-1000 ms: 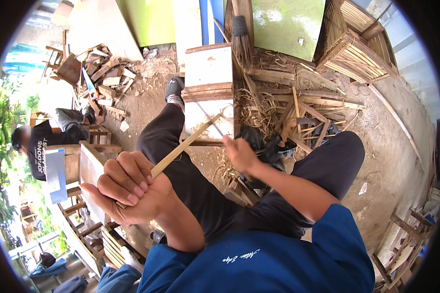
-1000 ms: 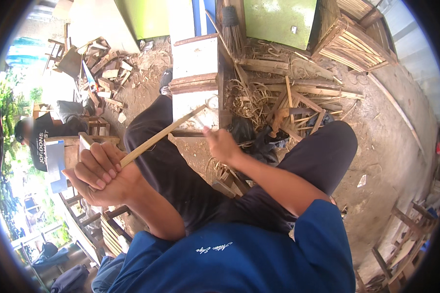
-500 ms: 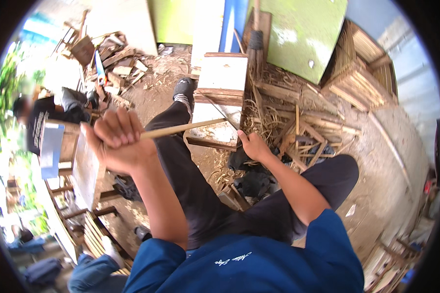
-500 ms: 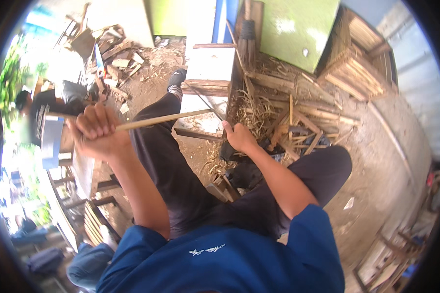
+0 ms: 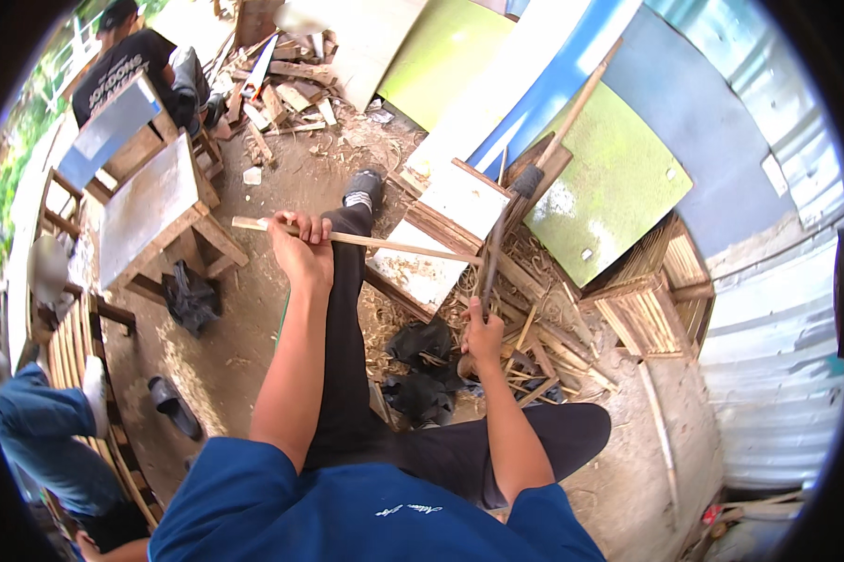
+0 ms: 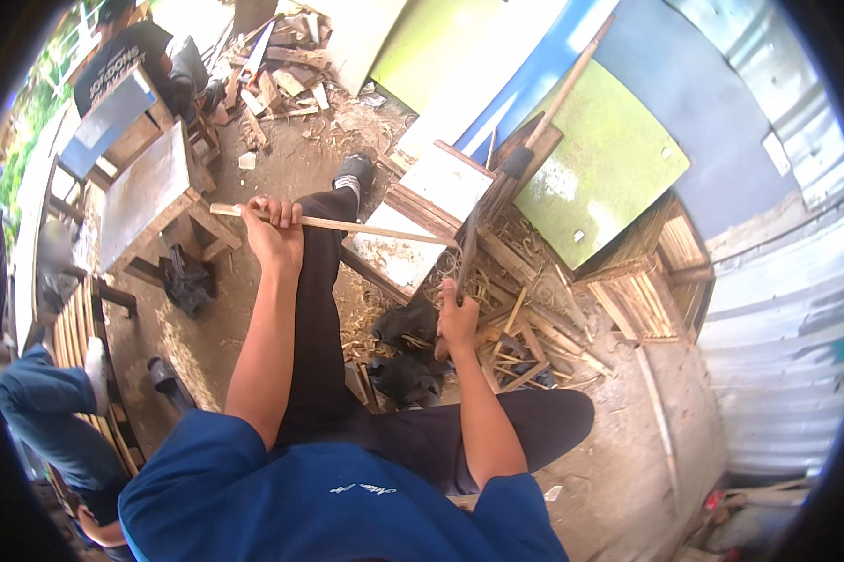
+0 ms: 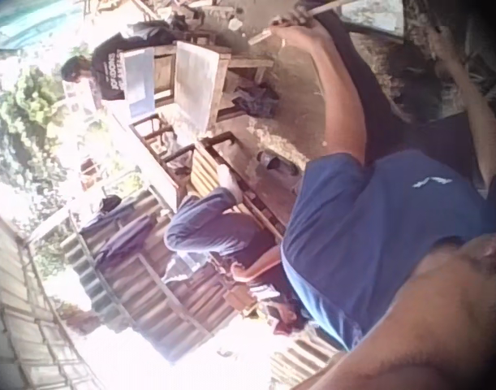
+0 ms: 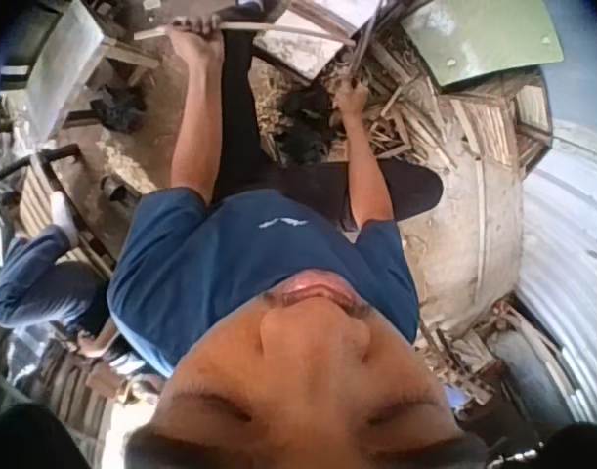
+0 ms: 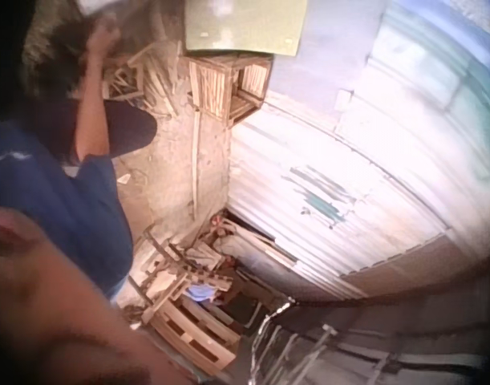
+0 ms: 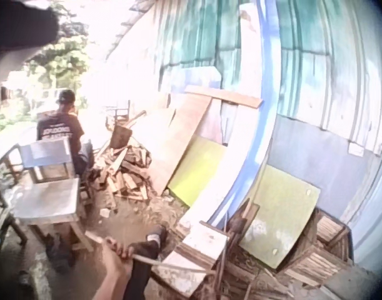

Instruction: The person sits on the floor and uses a knife to split and shape thin wooden sticks. They hold the sticks with one hand and carefully shave the wood with the other, producing thin shavings.

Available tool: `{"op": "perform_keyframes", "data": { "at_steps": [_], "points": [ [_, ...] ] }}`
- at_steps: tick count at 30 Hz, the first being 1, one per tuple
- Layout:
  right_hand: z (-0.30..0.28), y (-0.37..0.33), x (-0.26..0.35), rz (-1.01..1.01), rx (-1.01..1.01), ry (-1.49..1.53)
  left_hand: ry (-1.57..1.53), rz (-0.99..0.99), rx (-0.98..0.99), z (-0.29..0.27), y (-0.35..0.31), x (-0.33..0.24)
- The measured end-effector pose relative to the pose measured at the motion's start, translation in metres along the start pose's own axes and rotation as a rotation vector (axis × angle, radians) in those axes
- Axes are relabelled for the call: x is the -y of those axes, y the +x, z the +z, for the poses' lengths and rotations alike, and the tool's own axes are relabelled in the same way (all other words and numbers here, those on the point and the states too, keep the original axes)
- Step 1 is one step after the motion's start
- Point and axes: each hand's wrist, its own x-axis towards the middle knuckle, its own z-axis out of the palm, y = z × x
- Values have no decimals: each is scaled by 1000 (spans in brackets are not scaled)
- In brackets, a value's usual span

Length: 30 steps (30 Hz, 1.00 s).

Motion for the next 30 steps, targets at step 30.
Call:
{"op": "perform_keyframes", "data": {
  "at_steps": [30],
  "points": [
    [-16, -4, 69, -300, 133, 500, -261, -265, 41, -16, 9, -18]
  ]
}}
